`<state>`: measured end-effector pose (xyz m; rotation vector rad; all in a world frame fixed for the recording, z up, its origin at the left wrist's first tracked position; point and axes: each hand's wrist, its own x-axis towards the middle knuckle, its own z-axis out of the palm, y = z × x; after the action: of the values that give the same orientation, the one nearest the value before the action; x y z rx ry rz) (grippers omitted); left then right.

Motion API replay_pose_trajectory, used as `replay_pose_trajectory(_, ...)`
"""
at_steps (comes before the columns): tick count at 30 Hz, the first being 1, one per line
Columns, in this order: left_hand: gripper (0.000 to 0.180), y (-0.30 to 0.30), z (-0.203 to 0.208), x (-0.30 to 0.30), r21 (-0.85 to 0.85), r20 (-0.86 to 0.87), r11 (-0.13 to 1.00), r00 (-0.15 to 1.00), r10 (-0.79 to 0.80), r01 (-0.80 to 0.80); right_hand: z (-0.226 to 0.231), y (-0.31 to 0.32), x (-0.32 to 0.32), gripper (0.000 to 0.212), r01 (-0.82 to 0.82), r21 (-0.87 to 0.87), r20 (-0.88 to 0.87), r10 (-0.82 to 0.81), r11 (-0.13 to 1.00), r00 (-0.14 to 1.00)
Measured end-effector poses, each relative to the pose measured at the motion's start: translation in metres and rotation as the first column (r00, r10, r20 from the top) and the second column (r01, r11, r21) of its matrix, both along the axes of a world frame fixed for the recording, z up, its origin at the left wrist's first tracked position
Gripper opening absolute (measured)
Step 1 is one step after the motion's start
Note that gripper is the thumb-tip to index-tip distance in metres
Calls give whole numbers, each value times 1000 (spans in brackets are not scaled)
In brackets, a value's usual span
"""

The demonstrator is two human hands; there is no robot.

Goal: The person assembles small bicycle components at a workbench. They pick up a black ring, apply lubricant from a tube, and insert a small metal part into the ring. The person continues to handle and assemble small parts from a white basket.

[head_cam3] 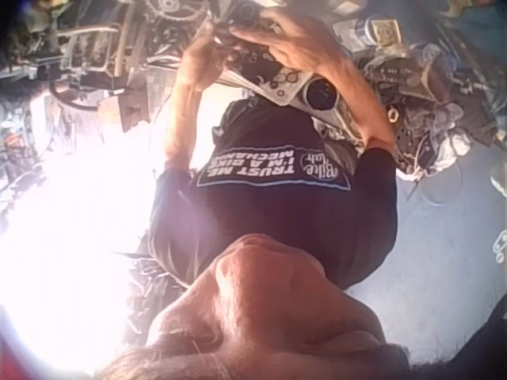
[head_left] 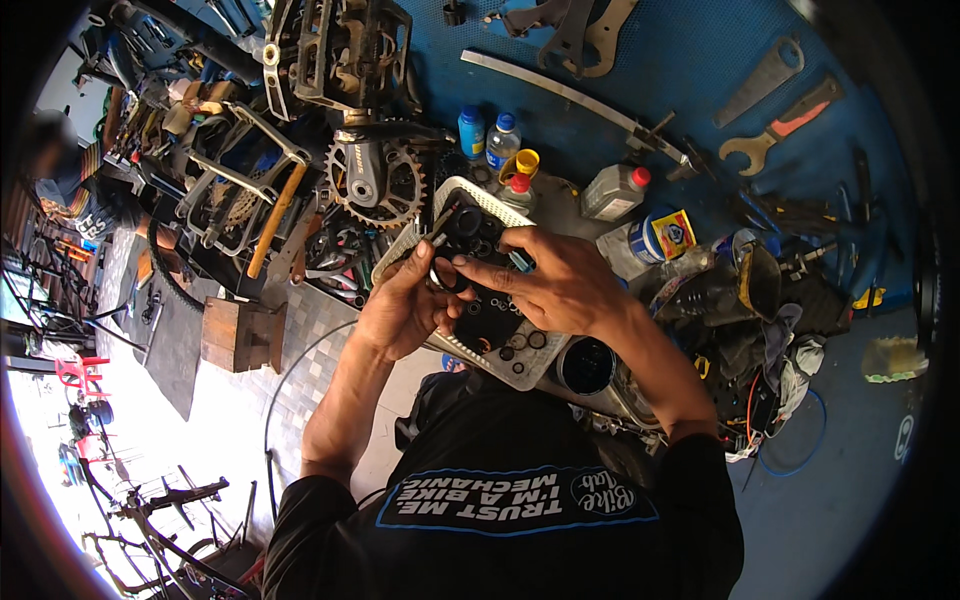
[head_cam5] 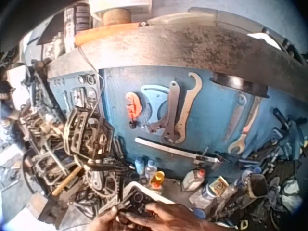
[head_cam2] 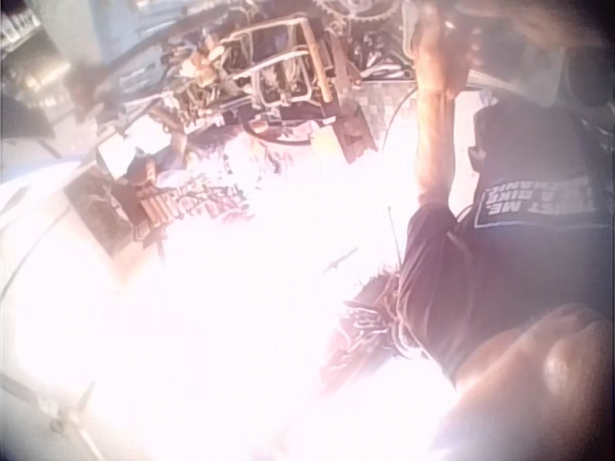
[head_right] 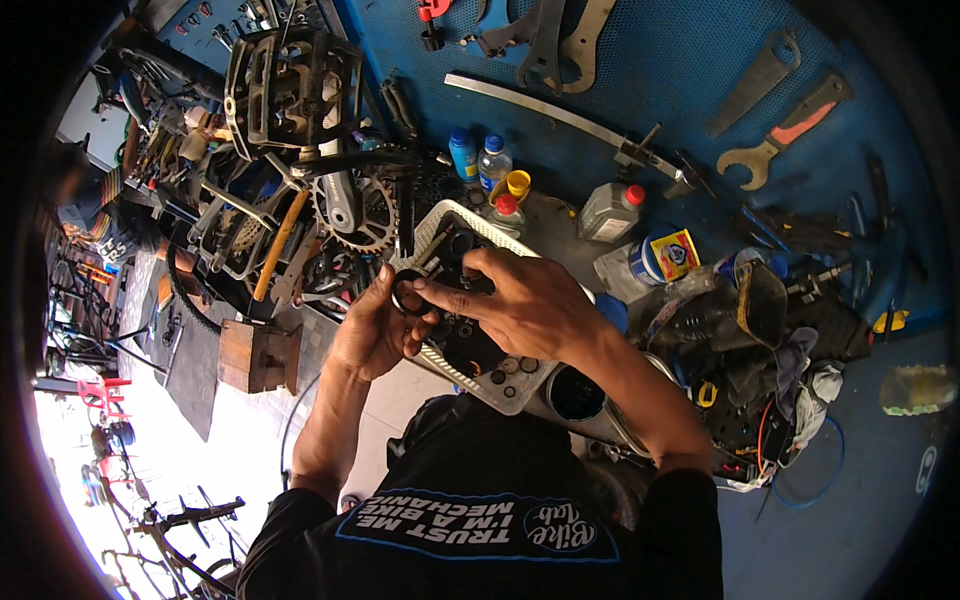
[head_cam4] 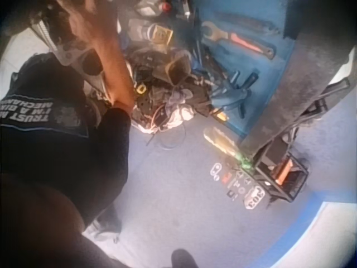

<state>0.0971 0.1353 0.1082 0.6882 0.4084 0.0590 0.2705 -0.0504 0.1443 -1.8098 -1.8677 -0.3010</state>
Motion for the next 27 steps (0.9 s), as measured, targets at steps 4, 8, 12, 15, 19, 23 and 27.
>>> replay_pose_trajectory(4, 43, 1, -2, 0, 66, 83, 998, 996, -27, 21, -5, 5, 3, 71, 31, -59, 155, -22, 998, 988)
replay_pose_trajectory(8, 44, 3, -3, -1, 219, 158, 976, 987, -18, -17, -2, 3, 2, 68, 30, -110, 177, -10, 993, 984)
replay_pose_trajectory(12, 47, 3, 3, -1, 313, 186, 949, 982, -14, -46, 7, -1, -6, 67, 13, -199, 65, 0, 980, 998)
replay_pose_trajectory(15, 52, 3, 5, 0, 393, 207, 917, 978, -18, -66, 15, -5, -12, 73, -3, -237, -64, -12, 972, 998)
replay_pose_trajectory(19, 54, 6, 3, 3, 448, 269, 888, 963, -20, -106, 17, -9, -16, 68, -63, -288, -265, -16, 956, 964)
replay_pose_trajectory(23, 58, 9, 1, 7, 420, 313, 900, 949, -22, -118, 3, -9, -13, 67, -240, -136, -528, 135, 961, 838)
replay_pose_trajectory(27, 63, 8, -3, 11, 420, 362, 898, 932, -31, -133, 2, -14, -16, 69, -422, -97, -911, 90, 902, 402)
